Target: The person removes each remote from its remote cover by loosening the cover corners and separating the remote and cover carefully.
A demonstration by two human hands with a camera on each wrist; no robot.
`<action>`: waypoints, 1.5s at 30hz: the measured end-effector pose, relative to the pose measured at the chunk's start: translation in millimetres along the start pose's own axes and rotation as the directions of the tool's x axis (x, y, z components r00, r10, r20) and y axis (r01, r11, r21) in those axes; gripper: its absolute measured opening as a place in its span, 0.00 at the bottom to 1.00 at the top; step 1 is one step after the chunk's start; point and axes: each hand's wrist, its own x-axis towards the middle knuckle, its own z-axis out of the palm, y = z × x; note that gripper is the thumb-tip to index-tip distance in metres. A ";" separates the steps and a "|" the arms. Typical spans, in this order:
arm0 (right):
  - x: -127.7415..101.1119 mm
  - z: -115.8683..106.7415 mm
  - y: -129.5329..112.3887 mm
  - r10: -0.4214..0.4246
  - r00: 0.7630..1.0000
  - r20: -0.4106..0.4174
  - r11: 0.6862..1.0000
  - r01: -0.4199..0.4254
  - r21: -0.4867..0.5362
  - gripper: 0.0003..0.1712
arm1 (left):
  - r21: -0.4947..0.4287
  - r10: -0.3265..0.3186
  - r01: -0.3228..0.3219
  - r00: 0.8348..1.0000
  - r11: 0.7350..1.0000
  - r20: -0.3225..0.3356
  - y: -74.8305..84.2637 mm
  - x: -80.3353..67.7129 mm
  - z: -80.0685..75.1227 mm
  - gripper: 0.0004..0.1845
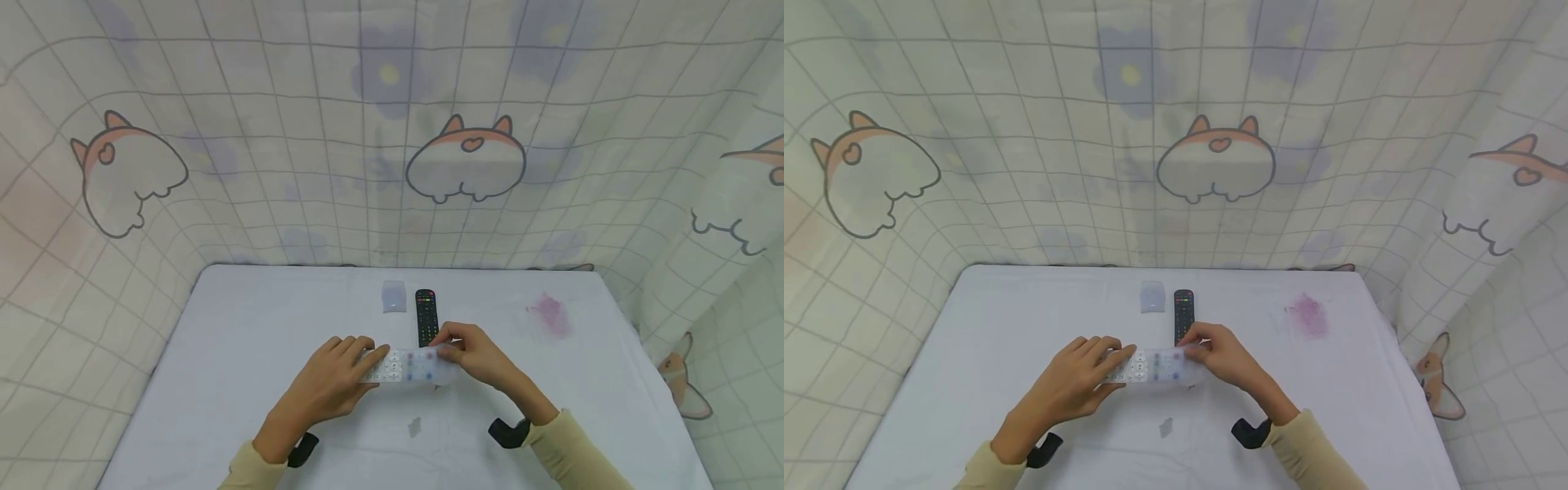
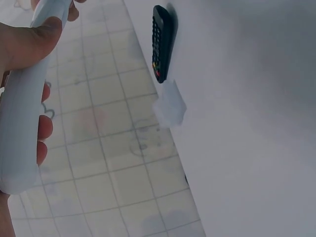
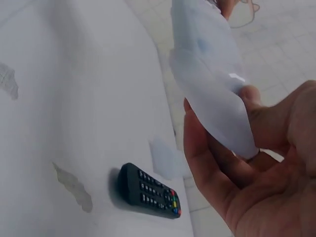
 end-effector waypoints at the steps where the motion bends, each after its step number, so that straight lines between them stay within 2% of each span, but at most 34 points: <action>1: -0.5 0.8 -0.9 0.011 1.000 -0.023 1.000 -0.011 0.008 0.07 | -0.003 0.000 0.000 1.000 1.000 -0.005 0.0 0.8 0.4 0.35; 7: -2.1 5.7 -9.8 0.036 0.989 -0.140 0.999 -0.034 0.013 0.07 | -0.029 -0.029 0.027 0.998 0.999 -0.057 2.2 0.7 2.2 0.36; 19: -9.1 7.2 -15.7 0.042 0.961 -0.274 0.999 -0.040 0.011 0.07 | -0.061 -0.083 0.077 0.992 0.995 -0.096 8.8 -1.9 2.7 0.36; 23: -10.5 6.0 -15.4 0.043 0.962 -0.268 0.999 -0.039 0.021 0.07 | -0.059 -0.088 0.083 0.991 0.995 -0.098 9.2 -2.8 2.0 0.36; 30: -11.5 0.7 -13.9 0.031 0.985 -0.169 0.994 -0.012 0.111 0.04 | -0.051 -0.093 0.088 0.988 0.995 -0.124 7.5 -1.4 3.4 0.37; 34: -13.5 0.3 -7.0 0.057 0.990 -0.128 0.988 -0.038 0.149 0.11 | -0.041 -0.100 0.095 0.986 0.995 -0.130 8.0 -0.7 4.2 0.37; 38: -15.9 2.7 0.6 0.066 0.990 -0.121 0.979 -0.041 0.199 0.19 | -0.032 -0.114 0.111 0.984 0.993 -0.135 9.2 -0.2 5.0 0.37; 45: -19.7 7.4 6.9 0.054 0.993 -0.106 0.941 -0.015 0.339 0.29 | -0.009 -0.141 0.141 0.980 0.990 -0.139 9.6 1.1 4.8 0.37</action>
